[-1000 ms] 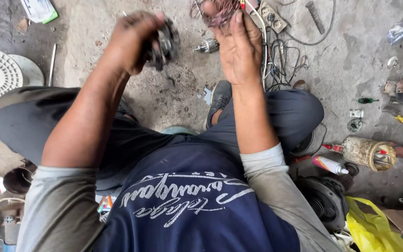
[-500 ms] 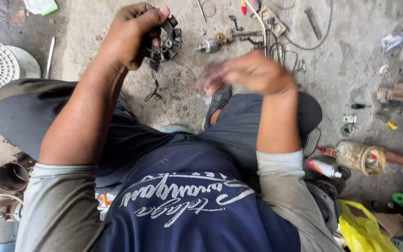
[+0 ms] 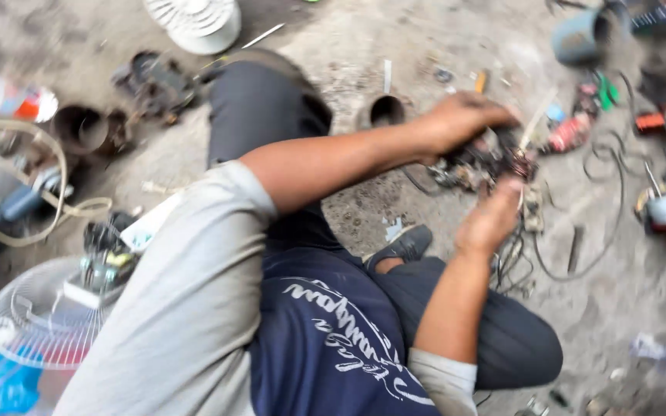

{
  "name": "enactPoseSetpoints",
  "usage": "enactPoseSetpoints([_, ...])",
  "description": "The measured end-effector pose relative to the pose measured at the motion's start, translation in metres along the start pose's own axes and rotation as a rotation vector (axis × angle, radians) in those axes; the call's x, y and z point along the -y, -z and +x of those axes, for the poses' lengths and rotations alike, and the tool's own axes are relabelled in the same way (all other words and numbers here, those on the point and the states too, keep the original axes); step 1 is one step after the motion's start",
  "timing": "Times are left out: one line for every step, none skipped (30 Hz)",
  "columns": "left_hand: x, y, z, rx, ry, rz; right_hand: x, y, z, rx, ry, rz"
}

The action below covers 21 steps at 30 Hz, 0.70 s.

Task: Inspecting and untangling copper windings on an electric motor stator as part of a repair process.

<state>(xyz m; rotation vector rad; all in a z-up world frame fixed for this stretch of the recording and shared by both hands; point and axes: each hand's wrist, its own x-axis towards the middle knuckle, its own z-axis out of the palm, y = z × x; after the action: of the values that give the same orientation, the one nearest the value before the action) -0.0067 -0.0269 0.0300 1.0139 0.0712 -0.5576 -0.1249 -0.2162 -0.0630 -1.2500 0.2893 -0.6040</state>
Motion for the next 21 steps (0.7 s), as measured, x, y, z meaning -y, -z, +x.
enactPoseSetpoints([0.003, 0.003, -0.004, -0.026, -0.003, -0.014, 0.021, -0.023, -0.001, 0.022, -0.019, -0.005])
enactPoseSetpoints([0.006, 0.005, -0.005, 0.126, -0.013, 0.112, 0.042, -0.045, -0.001, -0.053, 0.022, -0.068])
enactPoseSetpoints([0.01, -0.002, -0.006, 0.306, -0.021, 0.244, 0.067, -0.061, -0.001, -0.148, 0.083, -0.133])
enactPoseSetpoints([0.004, 0.006, -0.009, 0.308, -0.02, 0.237, 0.08, -0.068, 0.002, -0.147, 0.084, -0.141])
enactPoseSetpoints([0.0, 0.005, -0.012, 0.266, -0.046, 0.396, 0.099, -0.069, 0.002, 0.079, 0.119, -0.174])
enactPoseSetpoints([-0.004, 0.003, -0.014, 0.222, -0.075, 0.555, 0.119, -0.069, 0.004, 0.306, 0.154, -0.21])
enactPoseSetpoints([-0.013, 0.008, -0.017, 0.285, -0.071, 0.559, 0.117, -0.074, -0.005, 0.254, 0.181, -0.233])
enactPoseSetpoints([-0.021, 0.012, -0.017, 0.197, -0.025, 0.398, 0.114, -0.079, -0.012, 0.303, 0.17, -0.162])
enactPoseSetpoints([-0.031, 0.016, -0.016, 0.108, 0.031, 0.246, 0.111, -0.083, -0.019, 0.347, 0.164, -0.087])
enactPoseSetpoints([-0.029, 0.014, -0.017, 0.171, 0.045, 0.261, 0.112, -0.08, -0.027, 0.292, 0.195, -0.107])
enactPoseSetpoints([-0.031, 0.019, -0.018, 0.165, 0.05, 0.062, 0.107, -0.082, -0.029, 0.279, 0.135, -0.085])
enactPoseSetpoints([-0.034, 0.026, -0.019, 0.157, 0.059, -0.136, 0.102, -0.086, -0.033, 0.265, 0.076, -0.061])
enactPoseSetpoints([-0.038, 0.026, -0.022, 0.137, 0.055, -0.132, 0.097, -0.076, -0.025, 0.277, 0.064, -0.049])
enactPoseSetpoints([-0.042, 0.028, -0.026, 0.341, 0.055, -0.052, 0.092, -0.067, -0.019, 0.233, -0.01, -0.026])
enactPoseSetpoints([-0.047, 0.032, -0.029, 0.535, 0.052, 0.03, 0.084, -0.06, -0.011, 0.198, -0.089, -0.002])
enactPoseSetpoints([-0.048, 0.031, -0.037, 0.506, 0.045, 0.035, 0.089, -0.049, -0.006, 0.219, -0.105, 0.013])
enactPoseSetpoints([-0.051, 0.028, -0.041, 0.527, 0.068, 0.206, 0.093, -0.039, 0.005, 0.204, -0.102, 0.046])
enactPoseSetpoints([-0.054, 0.026, -0.044, 0.544, 0.097, 0.377, 0.097, -0.029, 0.017, 0.187, -0.099, 0.079])
enactPoseSetpoints([-0.052, 0.027, -0.04, 0.509, 0.09, 0.371, 0.113, -0.031, 0.016, 0.216, -0.12, 0.085])
enactPoseSetpoints([-0.05, 0.029, -0.036, 0.367, 0.07, 0.441, 0.129, -0.032, 0.017, 0.269, -0.115, 0.095])
enactPoseSetpoints([-0.05, 0.029, -0.028, 0.235, 0.046, 0.517, 0.146, -0.033, 0.019, 0.314, -0.094, 0.109])
